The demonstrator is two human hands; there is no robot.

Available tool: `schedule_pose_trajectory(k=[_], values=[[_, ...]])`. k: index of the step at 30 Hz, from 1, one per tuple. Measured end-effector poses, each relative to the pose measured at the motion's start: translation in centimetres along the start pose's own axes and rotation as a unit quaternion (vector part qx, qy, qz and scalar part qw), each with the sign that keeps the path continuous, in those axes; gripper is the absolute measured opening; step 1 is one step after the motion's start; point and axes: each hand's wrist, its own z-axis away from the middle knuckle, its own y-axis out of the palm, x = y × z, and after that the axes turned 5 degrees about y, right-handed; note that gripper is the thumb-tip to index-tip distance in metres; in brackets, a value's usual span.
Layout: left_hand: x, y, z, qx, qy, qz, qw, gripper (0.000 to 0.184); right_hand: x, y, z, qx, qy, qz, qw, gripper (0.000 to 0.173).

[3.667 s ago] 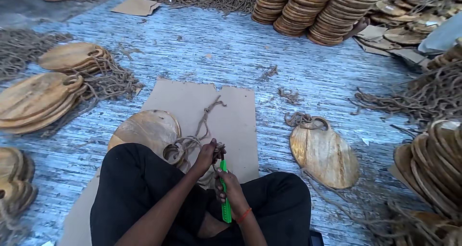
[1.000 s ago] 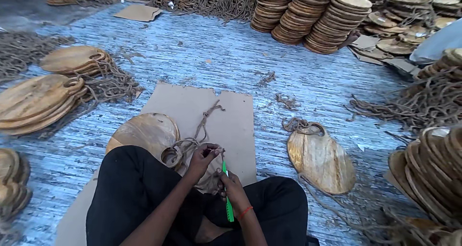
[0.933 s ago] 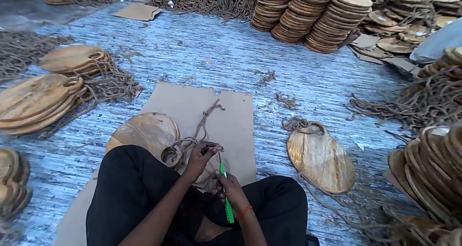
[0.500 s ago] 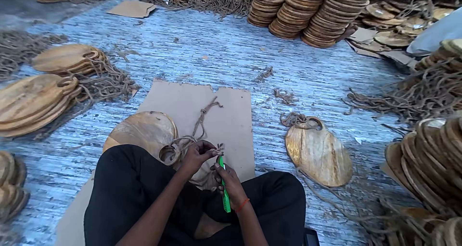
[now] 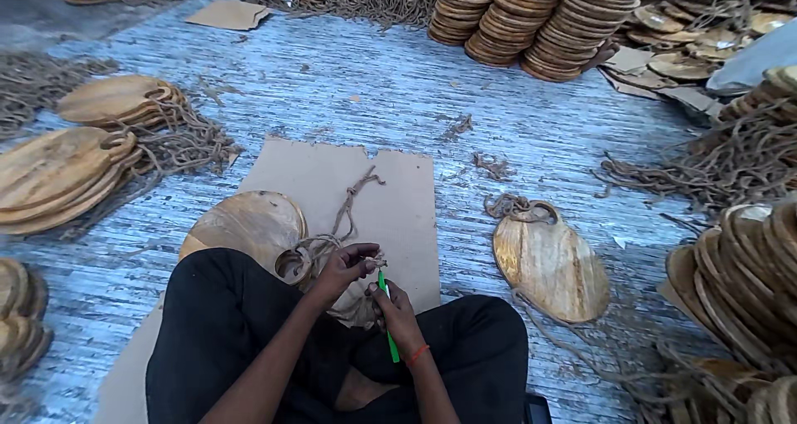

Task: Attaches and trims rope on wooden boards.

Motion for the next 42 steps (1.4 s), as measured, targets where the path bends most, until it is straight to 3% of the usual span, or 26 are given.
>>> schedule_pose_trajectory(k=[4,9,11,15,24,27,30,33,36,40,42], values=[[-0.1,-0.1,0.0,0.005,0.001,0.002,1.0,0.031,0.3,-0.3,0.1,-0.013,-0.009,0.017,1.0,0.052],[-0.3,0.2,0.1,-0.005,-0.047,0.028,0.998,0.068,0.4,-0.4,0.1,-0.014,-0.001,-0.019,1.0,0.062],[-0.3,0.4,0.1,-0.007,-0.053,0.032,0.998,0.059,0.4,-0.4,0.1,-0.02,0.007,-0.018,1.0,0.064],[-0.6,0.3,0.2,-0.004,-0.038,0.021,0.999,0.018,0.6,-0.3,0.0,-0.026,0.02,-0.011,0.999,0.067],[-1.2,0.3,0.4,0.054,-0.035,-0.031,0.997,0.009,0.6,0.2,-0.1,-0.025,0.061,-0.046,0.997,0.067],[-0.9,0.3,0.3,0.042,-0.025,-0.027,0.998,0.02,0.6,0.2,0.1,0.003,0.092,-0.093,0.991,0.067],[-0.5,0.2,0.0,0.052,-0.028,-0.015,0.998,0.048,0.5,0.2,0.3,0.046,0.116,-0.139,0.982,0.068],[-0.1,-0.3,0.0,0.141,-0.017,-0.047,0.989,0.074,0.3,0.2,0.5,0.088,0.116,-0.169,0.975,0.069],[0.4,-0.3,0.2,0.202,-0.001,-0.071,0.977,0.057,0.2,0.3,0.7,0.111,0.118,-0.199,0.967,0.071],[-0.2,0.7,0.4,0.17,-0.021,-0.087,0.981,0.031,0.4,0.7,0.8,0.1,0.122,-0.223,0.962,0.076],[0.1,1.1,0.4,0.148,-0.022,-0.085,0.985,0.028,0.2,1.0,0.7,0.098,0.119,-0.254,0.955,0.08]])
